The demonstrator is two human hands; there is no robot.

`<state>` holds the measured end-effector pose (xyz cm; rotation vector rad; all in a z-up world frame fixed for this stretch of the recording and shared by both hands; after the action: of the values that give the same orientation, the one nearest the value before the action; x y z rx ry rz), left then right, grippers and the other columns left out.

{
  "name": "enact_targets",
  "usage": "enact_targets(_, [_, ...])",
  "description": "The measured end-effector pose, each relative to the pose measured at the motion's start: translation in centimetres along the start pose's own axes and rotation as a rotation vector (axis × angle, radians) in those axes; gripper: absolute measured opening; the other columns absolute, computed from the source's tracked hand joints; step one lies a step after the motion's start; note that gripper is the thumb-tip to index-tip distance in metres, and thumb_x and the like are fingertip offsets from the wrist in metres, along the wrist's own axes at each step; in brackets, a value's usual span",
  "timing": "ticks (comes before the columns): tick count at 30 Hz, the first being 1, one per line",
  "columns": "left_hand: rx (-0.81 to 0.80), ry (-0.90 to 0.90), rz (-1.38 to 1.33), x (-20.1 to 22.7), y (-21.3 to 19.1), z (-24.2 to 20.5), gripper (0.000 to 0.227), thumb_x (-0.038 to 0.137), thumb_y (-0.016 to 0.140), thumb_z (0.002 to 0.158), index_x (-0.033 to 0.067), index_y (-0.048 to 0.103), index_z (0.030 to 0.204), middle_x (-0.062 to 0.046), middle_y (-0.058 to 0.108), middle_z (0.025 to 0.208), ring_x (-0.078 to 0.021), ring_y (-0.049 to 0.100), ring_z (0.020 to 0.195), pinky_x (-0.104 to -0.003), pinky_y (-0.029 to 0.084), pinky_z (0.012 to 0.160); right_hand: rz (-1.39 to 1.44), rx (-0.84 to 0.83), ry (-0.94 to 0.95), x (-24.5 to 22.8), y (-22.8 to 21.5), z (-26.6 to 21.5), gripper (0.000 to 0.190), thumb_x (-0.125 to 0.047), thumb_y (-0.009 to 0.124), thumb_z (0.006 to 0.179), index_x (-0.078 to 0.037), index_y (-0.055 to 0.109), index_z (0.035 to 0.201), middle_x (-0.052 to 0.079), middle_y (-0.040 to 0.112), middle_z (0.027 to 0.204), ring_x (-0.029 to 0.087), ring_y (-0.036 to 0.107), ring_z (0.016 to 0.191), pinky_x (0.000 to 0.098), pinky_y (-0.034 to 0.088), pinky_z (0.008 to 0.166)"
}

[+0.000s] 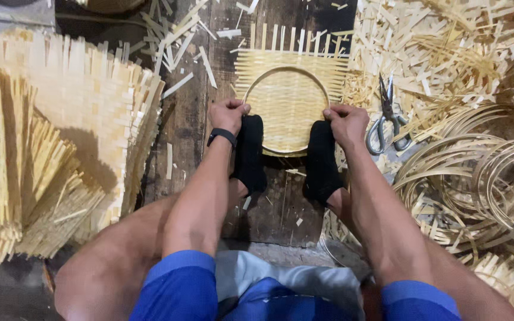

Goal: The person weaves a round bamboo base by interlocking strips over a wooden form, secures it with a circular rim, and trims excess material using shears.

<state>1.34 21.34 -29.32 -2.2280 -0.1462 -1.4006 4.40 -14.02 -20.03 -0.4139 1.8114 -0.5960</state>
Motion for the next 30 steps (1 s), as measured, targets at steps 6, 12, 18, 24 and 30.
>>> enact_targets(6, [-0.197, 0.194, 0.68, 8.0, 0.1, 0.3, 0.029, 0.021, 0.087, 0.077, 0.0122, 0.079, 0.104, -0.019, 0.064, 0.129, -0.0351, 0.057, 0.12, -0.047, 0.043, 0.105, -0.454, 0.031, -0.348, -8.2, 1.2, -5.2, 0.058, -0.019, 0.08, 0.086, 0.004, 0.062, 0.137, 0.028, 0.06, 0.13, 0.044, 0.056, 0.121, 0.0491, 0.048, 0.102])
enact_targets(12, [-0.485, 0.905, 0.584, 14.4, 9.5, 1.8, 0.065, 0.017, 0.074, 0.074, 0.0158, 0.066, 0.139, -0.017, 0.049, 0.151, -0.0416, 0.038, 0.142, -0.059, 0.022, 0.116, -0.95, -0.409, -0.908, -8.9, 12.3, -11.5, 0.081, -0.052, 0.066, 0.088, 0.006, 0.049, 0.142, 0.031, 0.041, 0.15, 0.047, 0.031, 0.146, 0.0658, 0.023, 0.118])
enact_targets(18, [-0.427, 0.549, 0.431, 12.2, 10.5, 3.7, 0.03, 0.045, 0.069, 0.095, 0.0261, 0.078, 0.117, -0.003, 0.064, 0.138, -0.0283, 0.056, 0.129, -0.043, 0.046, 0.11, -0.971, -0.153, -1.047, -6.1, 14.0, -10.6, 0.074, -0.049, 0.067, 0.093, 0.0, 0.053, 0.146, 0.025, 0.042, 0.152, 0.043, 0.032, 0.148, 0.0663, 0.018, 0.122])
enact_targets(24, [-0.434, 0.629, 0.34, 12.3, 10.6, 4.0, 0.023, 0.034, 0.067, 0.1, 0.0185, 0.078, 0.113, -0.008, 0.061, 0.14, -0.0281, 0.06, 0.125, -0.041, 0.051, 0.105, -0.663, -0.446, -0.78, -8.9, 10.4, -7.2, 0.058, -0.041, 0.071, 0.09, -0.009, 0.059, 0.137, 0.018, 0.052, 0.144, 0.034, 0.044, 0.139, 0.0554, 0.029, 0.118])
enact_targets(30, [-0.455, 0.753, 0.551, 14.1, 10.5, 2.6, 0.021, 0.029, 0.06, 0.108, 0.0149, 0.075, 0.113, -0.013, 0.073, 0.105, -0.0339, 0.067, 0.102, -0.046, 0.052, 0.088, -0.266, 0.054, -0.78, -8.1, 5.8, 4.5, 0.034, -0.02, 0.07, 0.093, -0.003, 0.069, 0.122, 0.016, 0.068, 0.13, 0.033, 0.061, 0.126, 0.0506, 0.043, 0.116])
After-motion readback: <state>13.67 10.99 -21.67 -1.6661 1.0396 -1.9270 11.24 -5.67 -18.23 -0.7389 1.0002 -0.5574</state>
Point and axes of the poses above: each hand's wrist, its own z-axis towards the middle knuckle, its own y-axis out of the palm, x = y × z, the point moved 6 cm from there along z, towards the middle knuckle
